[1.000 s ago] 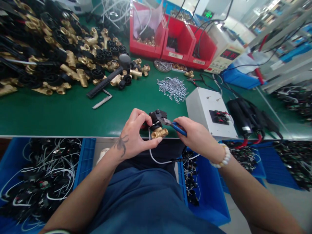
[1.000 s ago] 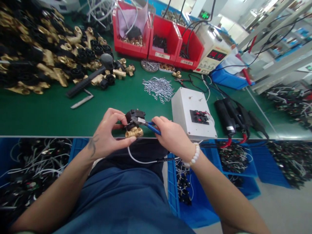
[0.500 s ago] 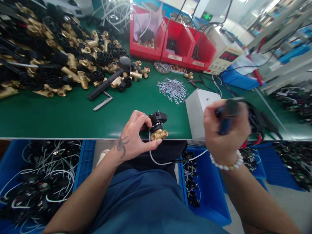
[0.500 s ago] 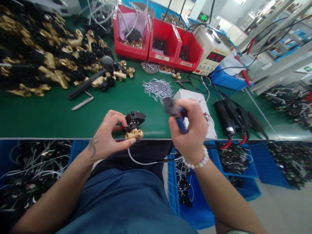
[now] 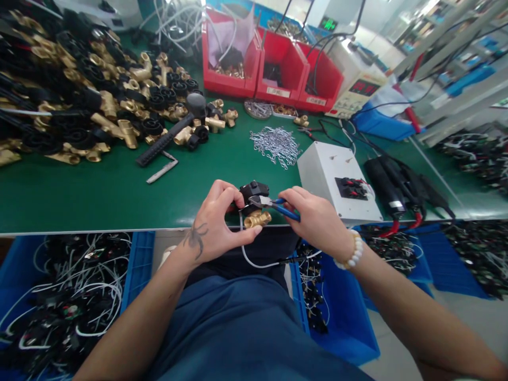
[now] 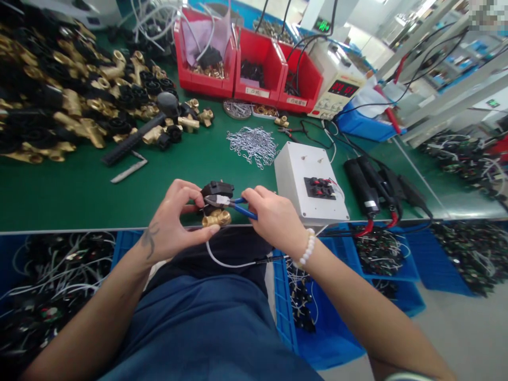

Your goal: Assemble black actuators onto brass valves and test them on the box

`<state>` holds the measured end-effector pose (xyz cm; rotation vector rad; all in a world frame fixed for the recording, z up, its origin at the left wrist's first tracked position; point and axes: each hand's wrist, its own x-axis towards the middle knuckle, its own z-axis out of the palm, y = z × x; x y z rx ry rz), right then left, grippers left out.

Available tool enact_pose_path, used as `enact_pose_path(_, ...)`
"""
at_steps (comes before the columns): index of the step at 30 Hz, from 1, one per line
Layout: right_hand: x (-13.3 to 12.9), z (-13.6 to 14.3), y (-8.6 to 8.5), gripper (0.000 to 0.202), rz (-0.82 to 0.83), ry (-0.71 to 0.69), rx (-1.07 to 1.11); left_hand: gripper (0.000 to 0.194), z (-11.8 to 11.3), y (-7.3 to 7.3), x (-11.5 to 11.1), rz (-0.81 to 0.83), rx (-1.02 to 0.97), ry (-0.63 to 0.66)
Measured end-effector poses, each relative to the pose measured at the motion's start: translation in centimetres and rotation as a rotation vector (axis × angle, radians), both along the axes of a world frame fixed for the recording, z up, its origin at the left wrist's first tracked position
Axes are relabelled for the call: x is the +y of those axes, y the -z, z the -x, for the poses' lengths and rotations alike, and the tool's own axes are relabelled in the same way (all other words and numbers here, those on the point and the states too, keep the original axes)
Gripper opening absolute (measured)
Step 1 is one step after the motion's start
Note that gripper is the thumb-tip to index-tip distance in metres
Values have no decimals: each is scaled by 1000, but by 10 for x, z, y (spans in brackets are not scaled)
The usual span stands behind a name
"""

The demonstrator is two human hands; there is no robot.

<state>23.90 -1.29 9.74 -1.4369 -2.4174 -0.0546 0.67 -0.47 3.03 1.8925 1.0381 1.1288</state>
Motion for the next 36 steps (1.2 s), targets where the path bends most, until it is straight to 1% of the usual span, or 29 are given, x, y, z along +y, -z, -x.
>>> enact_pose_path(1,0,0,-1,19,11,-12,-11,34,0,0,0,0,1,-1)
enact_pose_path(2,-1,-1,-2,17,-70,16,41,33,0,0,0,-1,-1,-1)
enact_pose_path(4,-3,-2,-6,12,-349,138,239,33,0,0,0,-6,-5,-2)
enact_pose_path(5,-3,-2,-6,10,-450,167,306,33,1,0,0,-9,-6,-1)
enact_pose_path(6,-4,-1,-6,9,-495,155,332,33,1,0,0,-10,-7,-1)
enact_pose_path(7,-4,-1,-5,11,-470,103,303,33,1,0,0,-11,-5,1)
enact_pose_path(9,-4,1,-2,16,-253,-61,107,33,0,-1,0,-13,7,8)
enact_pose_path(10,-3,2,-1,18,-149,-118,7,33,0,-1,0,-17,14,10)
enact_pose_path(11,-3,2,-1,19,-80,-136,-45,33,0,-1,-1,-23,19,11)
enact_pose_path(12,-3,2,-2,20,-48,-125,-46,33,0,0,-2,-29,20,10)
enact_pose_path(13,-3,2,-4,19,-66,-100,11,33,0,0,-2,-33,16,7)
enact_pose_path(15,-3,1,-6,17,-207,-15,226,33,0,1,-3,-30,3,3)
enact_pose_path(16,-2,0,-7,17,-250,6,283,33,0,2,-3,-26,-3,3)
enact_pose_path(17,-2,-1,-7,16,-242,5,262,33,0,2,-3,-23,-7,4)
enact_pose_path(18,-1,-1,-7,16,-181,-15,176,33,0,3,-3,-23,-9,5)
enact_pose_path(20,2,-3,-8,18,4,-64,-62,33,0,3,-3,-28,-13,0)
enact_pose_path(21,3,-3,-9,19,60,-76,-130,32,0,4,-3,-28,-15,-6)
enact_pose_path(22,3,-3,-10,19,53,-69,-124,32,0,4,-3,-25,-15,-8)
enact_pose_path(23,3,-3,-11,17,-15,-43,-47,32,0,4,-3,-25,-16,-8)
enact_pose_path(26,1,0,-10,11,-335,86,266,32,-1,4,-3,-35,-16,3)
enact_pose_path(27,0,1,-9,10,-363,99,287,32,-1,4,-3,-44,-14,5)
enact_pose_path(28,-1,2,-7,11,-314,85,239,32,-2,4,-3,-53,-7,6)
enact_pose_path(31,-4,5,-5,16,26,-55,-58,34,-3,3,-2,-81,20,3)
enact_pose_path(32,-4,5,-6,18,69,-70,-93,34,-3,3,-2,-87,26,3)
enact_pose_path(33,-5,5,-9,18,26,-51,-57,34,-3,3,-3,-89,25,1)
enact_pose_path(36,-6,4,-13,16,-296,55,205,31,-3,3,-3,-67,-1,3)
